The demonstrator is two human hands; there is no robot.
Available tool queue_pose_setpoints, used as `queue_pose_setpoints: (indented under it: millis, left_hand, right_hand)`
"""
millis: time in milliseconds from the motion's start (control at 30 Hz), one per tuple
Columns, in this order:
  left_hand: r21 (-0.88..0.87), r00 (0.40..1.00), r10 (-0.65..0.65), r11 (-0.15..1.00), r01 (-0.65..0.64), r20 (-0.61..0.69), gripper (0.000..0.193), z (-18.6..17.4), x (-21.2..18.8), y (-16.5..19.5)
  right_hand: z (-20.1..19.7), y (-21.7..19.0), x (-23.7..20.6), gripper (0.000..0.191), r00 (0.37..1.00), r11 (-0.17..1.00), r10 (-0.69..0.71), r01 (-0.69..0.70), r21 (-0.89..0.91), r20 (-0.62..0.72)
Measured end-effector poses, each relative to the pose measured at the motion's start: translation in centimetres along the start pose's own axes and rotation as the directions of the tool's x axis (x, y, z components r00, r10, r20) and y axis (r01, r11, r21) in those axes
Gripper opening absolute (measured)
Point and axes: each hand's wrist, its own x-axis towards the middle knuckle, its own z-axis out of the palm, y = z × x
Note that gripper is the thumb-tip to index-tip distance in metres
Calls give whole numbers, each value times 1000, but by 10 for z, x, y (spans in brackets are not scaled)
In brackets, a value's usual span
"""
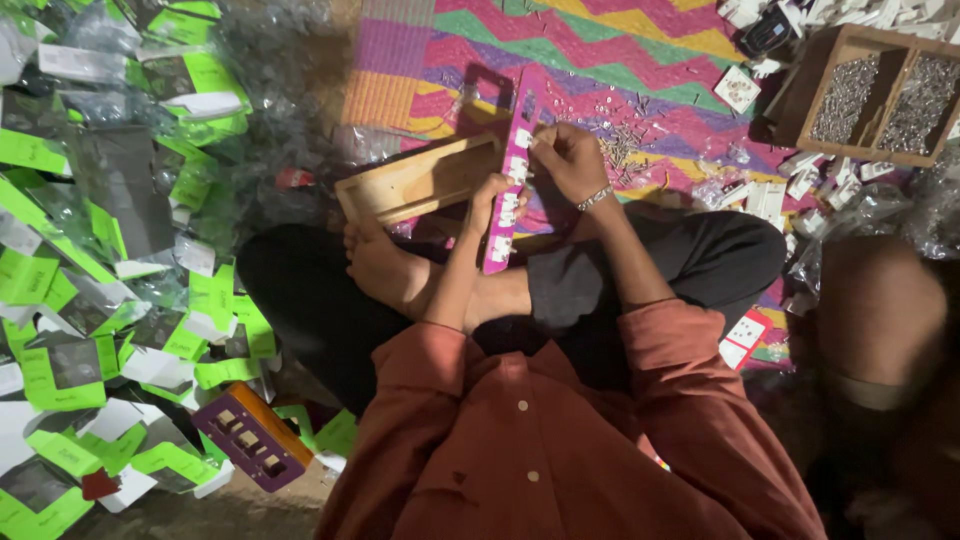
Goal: The person sits on the floor and assembles white electrical sockets into a pink plastic holder. They pick up small metal screws and fasten each socket into place one by one, occasionally adjusting the holder and checking alignment.
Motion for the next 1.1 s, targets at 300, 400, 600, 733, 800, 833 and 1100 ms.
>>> queue_pose_setpoints:
  millis: [300, 400, 600, 733, 800, 833, 1100]
  left_hand:
    - [66, 999, 20, 998, -17, -31, 30, 13, -2, 5]
    - [133, 999, 48, 990, -47, 2, 39, 18, -4, 9]
    - [93, 998, 32, 995, -27, -60, 29, 7, 0, 1]
    - [102, 992, 9, 995, 5, -129, 28, 4, 1, -4]
    - [114, 987, -13, 993, 32, -161, 29, 6, 2, -3]
    - [108, 987, -14, 994, 32, -162, 29, 6, 2, -3]
    - [138, 990, 33, 990, -14, -137, 29, 6, 3, 0]
  right_hand:
    - [-3, 2, 7, 6, 995, 974, 101, -94, 207, -24]
    - [-1, 0, 7, 6, 991, 963, 131, -121, 241, -27]
    - [-5, 0, 3, 8, 998, 977, 53, -46, 207, -29]
    - [-9, 2, 9, 16, 994, 989, -92, 98, 111, -58]
    - [-9, 2, 11, 17, 997, 983, -77, 81, 165, -30]
    - [-9, 2, 12, 18, 998, 979, -68, 69, 192, -12]
    - [-7, -4, 9, 4, 986, 962, 162, -166, 215, 38]
